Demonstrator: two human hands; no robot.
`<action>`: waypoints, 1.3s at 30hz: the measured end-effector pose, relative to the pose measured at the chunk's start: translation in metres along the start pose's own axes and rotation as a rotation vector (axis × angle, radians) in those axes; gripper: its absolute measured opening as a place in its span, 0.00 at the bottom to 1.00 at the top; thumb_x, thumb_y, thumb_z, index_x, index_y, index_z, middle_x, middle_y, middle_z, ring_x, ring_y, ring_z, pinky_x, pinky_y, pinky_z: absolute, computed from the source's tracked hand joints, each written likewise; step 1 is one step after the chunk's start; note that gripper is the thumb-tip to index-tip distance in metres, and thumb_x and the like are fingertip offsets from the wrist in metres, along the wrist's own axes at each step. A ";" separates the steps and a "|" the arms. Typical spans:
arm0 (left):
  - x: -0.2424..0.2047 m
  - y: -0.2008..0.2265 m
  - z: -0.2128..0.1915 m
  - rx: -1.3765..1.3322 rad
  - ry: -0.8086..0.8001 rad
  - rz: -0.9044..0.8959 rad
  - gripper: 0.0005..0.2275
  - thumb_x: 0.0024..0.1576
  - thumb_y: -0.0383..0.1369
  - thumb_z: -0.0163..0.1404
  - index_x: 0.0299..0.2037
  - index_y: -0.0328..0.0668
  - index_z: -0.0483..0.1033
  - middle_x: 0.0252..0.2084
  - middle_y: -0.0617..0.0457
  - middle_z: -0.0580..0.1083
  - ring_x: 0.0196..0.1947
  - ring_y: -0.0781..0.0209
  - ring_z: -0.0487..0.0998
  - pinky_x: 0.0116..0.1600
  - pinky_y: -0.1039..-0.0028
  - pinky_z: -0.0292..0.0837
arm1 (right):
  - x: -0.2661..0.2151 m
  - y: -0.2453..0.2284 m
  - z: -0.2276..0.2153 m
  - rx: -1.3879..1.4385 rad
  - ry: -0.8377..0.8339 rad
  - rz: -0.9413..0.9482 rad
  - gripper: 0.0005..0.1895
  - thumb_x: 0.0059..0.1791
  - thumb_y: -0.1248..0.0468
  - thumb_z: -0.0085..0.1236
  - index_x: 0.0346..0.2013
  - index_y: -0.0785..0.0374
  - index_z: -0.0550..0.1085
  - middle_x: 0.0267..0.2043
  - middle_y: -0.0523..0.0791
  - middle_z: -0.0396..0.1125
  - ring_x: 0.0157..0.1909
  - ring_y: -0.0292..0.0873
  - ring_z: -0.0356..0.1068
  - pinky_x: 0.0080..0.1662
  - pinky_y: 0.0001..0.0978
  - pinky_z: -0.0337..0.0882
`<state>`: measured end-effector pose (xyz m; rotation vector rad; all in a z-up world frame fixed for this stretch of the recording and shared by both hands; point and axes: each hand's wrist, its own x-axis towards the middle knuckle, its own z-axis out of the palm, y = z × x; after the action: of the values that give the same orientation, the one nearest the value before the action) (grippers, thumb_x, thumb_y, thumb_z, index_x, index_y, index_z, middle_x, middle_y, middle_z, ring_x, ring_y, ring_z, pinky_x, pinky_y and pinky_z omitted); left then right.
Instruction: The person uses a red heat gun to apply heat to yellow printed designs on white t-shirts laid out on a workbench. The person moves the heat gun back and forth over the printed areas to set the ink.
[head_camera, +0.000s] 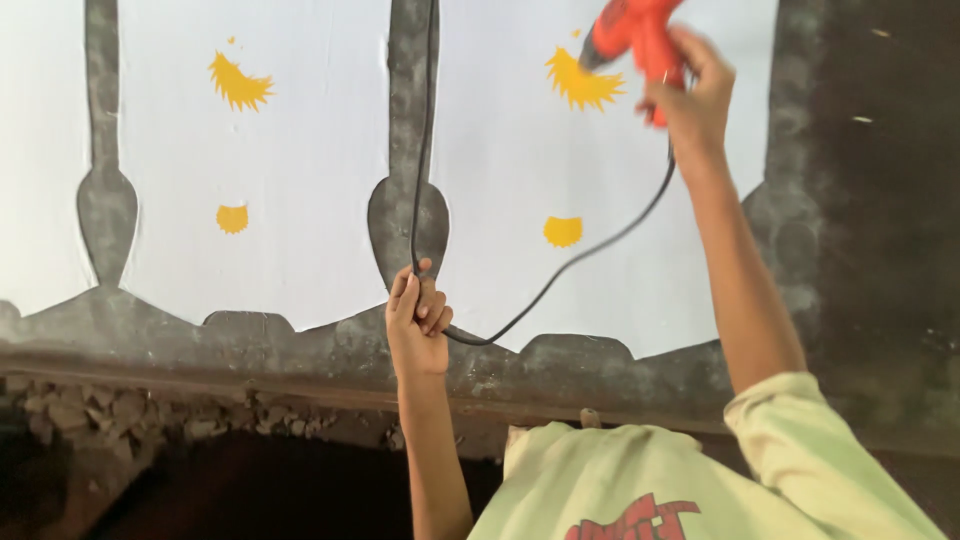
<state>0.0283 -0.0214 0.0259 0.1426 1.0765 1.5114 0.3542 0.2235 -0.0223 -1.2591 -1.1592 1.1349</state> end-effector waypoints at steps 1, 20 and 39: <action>-0.005 -0.003 0.004 0.007 -0.021 0.007 0.10 0.69 0.29 0.39 0.49 0.34 0.74 0.20 0.62 0.57 0.17 0.76 0.50 0.21 0.81 0.44 | -0.019 0.000 -0.007 -0.028 0.000 0.025 0.30 0.45 0.77 0.54 0.64 0.74 0.70 0.51 0.50 0.72 0.30 0.39 0.74 0.28 0.26 0.72; -0.108 -0.179 0.119 0.122 -0.287 -0.089 0.08 0.68 0.31 0.40 0.47 0.37 0.71 0.20 0.62 0.56 0.15 0.74 0.49 0.20 0.80 0.42 | -0.457 0.021 -0.307 1.145 0.683 0.114 0.28 0.56 0.70 0.51 0.71 0.69 0.60 0.75 0.61 0.58 0.43 0.36 0.67 0.44 0.21 0.72; -0.198 -0.427 0.301 0.140 -0.346 -0.157 0.08 0.70 0.33 0.38 0.46 0.43 0.71 0.21 0.62 0.57 0.17 0.73 0.51 0.23 0.79 0.44 | -0.486 0.010 -0.660 1.549 0.800 -0.153 0.31 0.53 0.74 0.53 0.70 0.69 0.56 0.58 0.54 0.64 0.34 0.34 0.66 0.39 0.23 0.70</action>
<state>0.5825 -0.0883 0.0001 0.3930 0.8912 1.2165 0.9696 -0.3178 -0.0233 -0.2455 0.3281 0.8565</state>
